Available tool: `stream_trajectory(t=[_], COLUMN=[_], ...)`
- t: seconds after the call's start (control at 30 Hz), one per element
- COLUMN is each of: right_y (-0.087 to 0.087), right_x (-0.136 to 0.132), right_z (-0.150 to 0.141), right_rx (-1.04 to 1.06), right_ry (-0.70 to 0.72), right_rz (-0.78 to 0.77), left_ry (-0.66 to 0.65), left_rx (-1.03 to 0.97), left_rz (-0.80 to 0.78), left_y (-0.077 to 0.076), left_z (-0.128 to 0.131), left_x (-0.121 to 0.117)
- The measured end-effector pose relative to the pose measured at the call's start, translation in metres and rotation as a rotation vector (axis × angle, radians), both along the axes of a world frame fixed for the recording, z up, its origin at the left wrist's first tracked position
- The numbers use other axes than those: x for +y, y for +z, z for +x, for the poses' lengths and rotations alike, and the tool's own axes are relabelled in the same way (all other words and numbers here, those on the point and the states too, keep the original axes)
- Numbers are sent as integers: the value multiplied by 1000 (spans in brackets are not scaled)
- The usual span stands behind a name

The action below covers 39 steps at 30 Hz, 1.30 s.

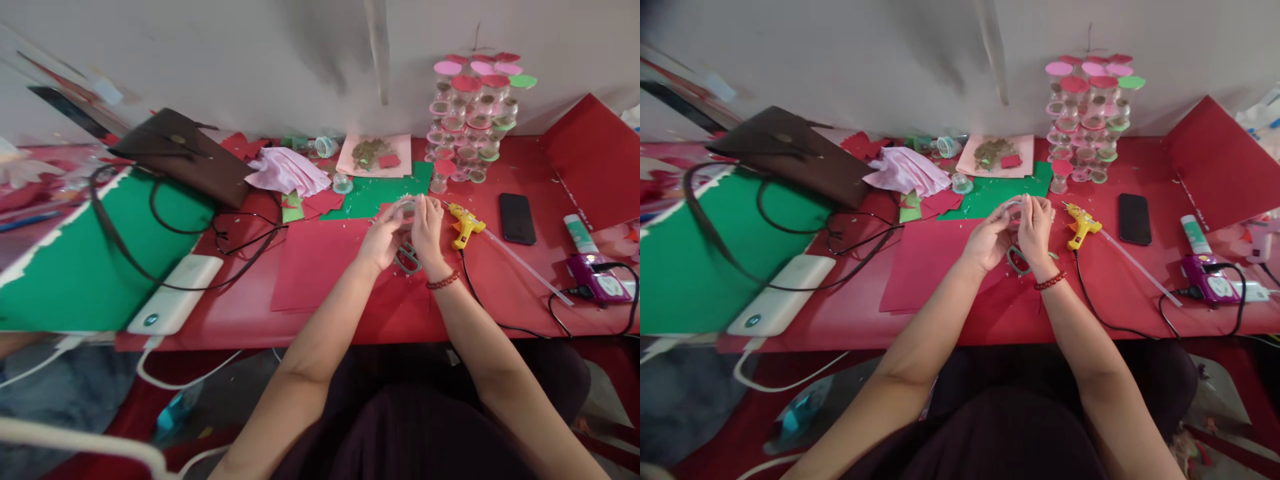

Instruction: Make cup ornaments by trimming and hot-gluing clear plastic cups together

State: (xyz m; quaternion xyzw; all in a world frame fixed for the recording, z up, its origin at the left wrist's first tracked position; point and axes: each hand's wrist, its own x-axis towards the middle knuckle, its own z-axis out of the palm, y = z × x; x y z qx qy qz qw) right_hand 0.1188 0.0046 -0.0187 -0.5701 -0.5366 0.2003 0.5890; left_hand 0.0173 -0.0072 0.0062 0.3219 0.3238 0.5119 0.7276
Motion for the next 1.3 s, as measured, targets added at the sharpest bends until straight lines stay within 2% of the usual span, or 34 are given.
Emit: stream_trajectory(t=[0.07, 0.13, 0.23, 0.33, 0.4, 0.47, 0.6, 0.73, 0.8, 0.87, 0.93, 1.0, 1.07, 1.17, 1.3], right_y=[3, 7, 16, 23, 27, 29, 26, 14, 8, 7, 11, 16, 20, 20, 15], right_x=[-1, -4, -15, -28, -35, -37, -36, -33, -30, -24, -15, -6, 1, 1, -7], right_z=[3, 9, 17, 19, 18, 18, 26, 38, 44, 47, 47, 45, 41, 38, 39], right_rx=[-5, -83, -490, -877, -1003, -1031, -982, -842, -632, -326, -61, 74, 121, 152, 144], right_ry=[50, 140, 327, 394, 401, 429, 505, 430, 391, 397, 420, 452, 496, 533, 511], right_rz=[-19, -117, -382, -527, -555, -576, -579, -550, -581, -582, -471, -304, -220, -230, -240], left_ry=[85, 179, 254, 292, 327, 370, 490, 499, 448, 394, 350, 323, 318, 305, 224], left_rx=[8, 37, 106, 191, 251, 285, 234, 101, 40, -2, -36, -70, -85, -60, -26], left_rz=[0, -15, -8, 55, 74, 73, 27, 25, 3, -25, -38, -36, -14, 43, 91], left_y=[6, 12, 19, 19, 15, 9, -5, -11, -10, -9, -9, -8, -7, -6, -8], left_z=[-7, -15, -28, -36, -42, -48, -68, -85, -89, -88, -85, -81, -77, -75, -73], left_x=[3, 8, 13, 13, 12, 12, 15, 21, 24, 26, 27, 27, 26, 23, 19])
